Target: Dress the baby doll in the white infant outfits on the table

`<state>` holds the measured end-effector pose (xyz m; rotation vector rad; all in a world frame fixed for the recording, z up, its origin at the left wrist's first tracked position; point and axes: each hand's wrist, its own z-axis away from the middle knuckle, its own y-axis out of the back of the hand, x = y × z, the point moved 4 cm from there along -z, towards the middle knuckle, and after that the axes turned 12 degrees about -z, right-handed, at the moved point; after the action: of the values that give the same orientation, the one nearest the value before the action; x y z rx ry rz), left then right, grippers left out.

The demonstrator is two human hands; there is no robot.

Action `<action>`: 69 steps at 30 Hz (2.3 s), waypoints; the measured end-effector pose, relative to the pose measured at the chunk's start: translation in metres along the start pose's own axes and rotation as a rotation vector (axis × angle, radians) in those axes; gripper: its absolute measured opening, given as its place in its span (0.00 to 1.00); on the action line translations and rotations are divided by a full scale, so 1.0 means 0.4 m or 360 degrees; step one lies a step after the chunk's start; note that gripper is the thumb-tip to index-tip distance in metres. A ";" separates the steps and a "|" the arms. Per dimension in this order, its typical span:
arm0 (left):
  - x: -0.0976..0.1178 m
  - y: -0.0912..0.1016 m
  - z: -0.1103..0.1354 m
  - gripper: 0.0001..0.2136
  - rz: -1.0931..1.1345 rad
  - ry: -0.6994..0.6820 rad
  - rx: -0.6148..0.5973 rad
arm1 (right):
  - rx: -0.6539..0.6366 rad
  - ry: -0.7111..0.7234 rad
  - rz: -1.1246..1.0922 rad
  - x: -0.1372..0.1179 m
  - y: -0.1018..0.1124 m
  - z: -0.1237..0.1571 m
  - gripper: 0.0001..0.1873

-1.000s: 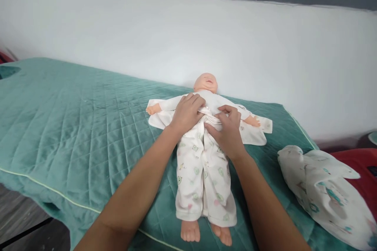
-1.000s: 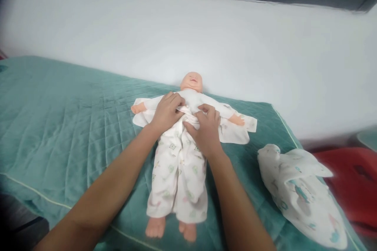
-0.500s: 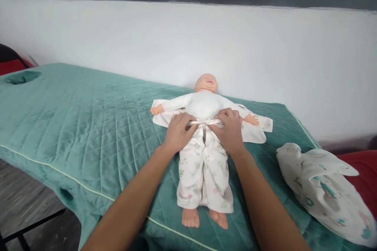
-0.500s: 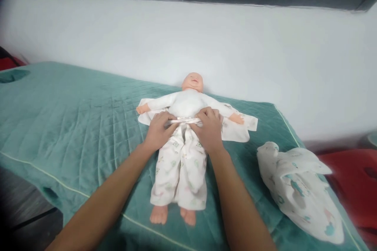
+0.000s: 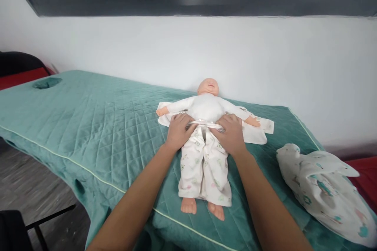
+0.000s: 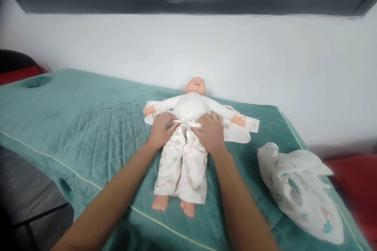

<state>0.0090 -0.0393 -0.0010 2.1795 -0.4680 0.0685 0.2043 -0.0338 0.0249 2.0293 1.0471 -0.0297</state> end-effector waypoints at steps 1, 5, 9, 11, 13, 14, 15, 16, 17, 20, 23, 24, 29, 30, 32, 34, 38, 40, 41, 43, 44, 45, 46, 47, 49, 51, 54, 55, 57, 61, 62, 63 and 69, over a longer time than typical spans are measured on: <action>-0.001 0.000 0.000 0.08 -0.0030 0.0002 0.0008 | -0.0027 0.0002 -0.0008 -0.001 0.000 0.001 0.11; -0.006 -0.002 0.000 0.09 -0.0118 0.0018 0.0004 | -0.0128 -0.0032 -0.0025 -0.004 0.003 0.009 0.13; -0.012 -0.006 0.000 0.10 -0.0147 0.0051 -0.0037 | -0.0243 -0.0161 -0.0045 -0.007 0.013 0.015 0.19; -0.017 -0.010 0.000 0.11 -0.0159 0.0077 -0.0062 | -0.0276 -0.0237 -0.0039 -0.007 0.020 0.016 0.21; -0.020 -0.014 0.000 0.11 -0.0171 0.0103 -0.0073 | -0.0322 -0.0324 -0.0086 -0.007 0.024 0.016 0.20; -0.022 -0.015 0.000 0.11 -0.0172 0.0116 -0.0070 | -0.0347 -0.0365 -0.0128 -0.006 0.025 0.016 0.20; -0.023 -0.016 0.000 0.11 -0.0169 0.0129 -0.0062 | -0.0366 -0.0398 -0.0169 -0.005 0.027 0.016 0.20; -0.023 -0.017 -0.001 0.11 -0.0166 0.0143 -0.0049 | -0.0378 -0.0423 -0.0201 -0.004 0.028 0.015 0.20; -0.023 -0.017 -0.001 0.11 -0.0162 0.0157 -0.0034 | -0.0382 -0.0441 -0.0221 -0.002 0.029 0.015 0.20; -0.022 -0.016 0.000 0.10 -0.0148 0.0187 0.0015 | -0.0401 -0.0457 -0.0246 0.006 0.032 0.014 0.21; -0.020 -0.015 0.003 0.10 -0.0108 0.0205 0.0061 | -0.0435 -0.0428 -0.0283 0.016 0.033 0.014 0.22; -0.019 -0.014 0.005 0.10 -0.0090 0.0203 0.0081 | -0.0440 -0.0422 -0.0289 0.020 0.033 0.014 0.22; -0.008 -0.001 0.025 0.12 -0.0010 0.0163 0.0177 | -0.0433 -0.0481 -0.0239 0.035 0.033 0.018 0.24; -0.005 0.003 0.032 0.13 0.0006 0.0166 0.0180 | -0.0432 -0.0494 -0.0233 0.037 0.032 0.019 0.25; 0.003 0.013 0.048 0.15 0.0049 0.0185 0.0166 | -0.0427 -0.0509 -0.0226 0.038 0.031 0.019 0.25; 0.011 0.023 0.064 0.17 0.0103 0.0212 0.0143 | -0.0413 -0.0523 -0.0216 0.040 0.029 0.019 0.25; 0.024 0.036 0.085 0.19 0.0250 0.0256 0.0085 | -0.0371 -0.0556 -0.0202 0.048 0.027 0.019 0.26; 0.024 0.036 0.085 0.19 0.0332 0.0286 0.0036 | -0.0353 -0.0558 -0.0191 0.050 0.028 0.020 0.27; 0.023 0.034 0.084 0.19 0.0364 0.0302 0.0012 | -0.0344 -0.0556 -0.0183 0.050 0.028 0.021 0.27; 0.020 0.031 0.080 0.18 0.0400 0.0322 -0.0028 | -0.0311 -0.0553 -0.0161 0.048 0.031 0.024 0.27; 0.019 0.030 0.078 0.18 0.0405 0.0327 -0.0045 | -0.0288 -0.0549 -0.0141 0.047 0.033 0.026 0.27; 0.017 0.028 0.076 0.18 0.0408 0.0333 -0.0059 | -0.0264 -0.0547 -0.0113 0.045 0.036 0.029 0.27; 0.015 0.026 0.075 0.17 0.0412 0.0343 -0.0072 | -0.0239 -0.0549 -0.0081 0.044 0.038 0.032 0.27; 0.013 0.025 0.075 0.17 0.0418 0.0354 -0.0085 | -0.0219 -0.0558 -0.0055 0.043 0.040 0.036 0.26; 0.011 0.023 0.075 0.17 0.0431 0.0376 -0.0102 | -0.0213 -0.0595 -0.0024 0.043 0.041 0.046 0.26; 0.009 0.022 0.075 0.17 0.0436 0.0395 -0.0101 | -0.0239 -0.0652 -0.0007 0.044 0.039 0.057 0.27; 0.007 0.020 0.075 0.17 0.0448 0.0414 -0.0100 | -0.0282 -0.0732 0.0050 0.044 0.034 0.069 0.29; 0.006 0.019 0.074 0.16 0.0452 0.0418 -0.0104 | -0.0287 -0.0751 0.0058 0.042 0.033 0.071 0.29; 0.005 0.018 0.074 0.16 0.0457 0.0423 -0.0109 | -0.0300 -0.0791 0.0032 0.036 0.032 0.072 0.30; 0.005 0.021 0.071 0.15 0.0456 0.0428 -0.0089 | -0.0339 -0.0859 -0.0173 0.027 0.035 0.069 0.32; 0.005 0.022 0.071 0.14 0.0459 0.0430 -0.0087 | -0.0354 -0.0865 -0.0234 0.028 0.037 0.069 0.32; 0.005 0.023 0.070 0.14 0.0465 0.0438 -0.0090 | -0.0373 -0.0870 -0.0293 0.031 0.038 0.070 0.32; -0.006 0.014 0.072 0.13 0.0652 0.0529 -0.0169 | -0.0640 -0.0854 -0.0669 0.067 0.048 0.081 0.23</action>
<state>0.0011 -0.0643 -0.0148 1.8904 -0.6989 0.6055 0.2457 -0.0438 0.0068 1.3090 1.0090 -0.5127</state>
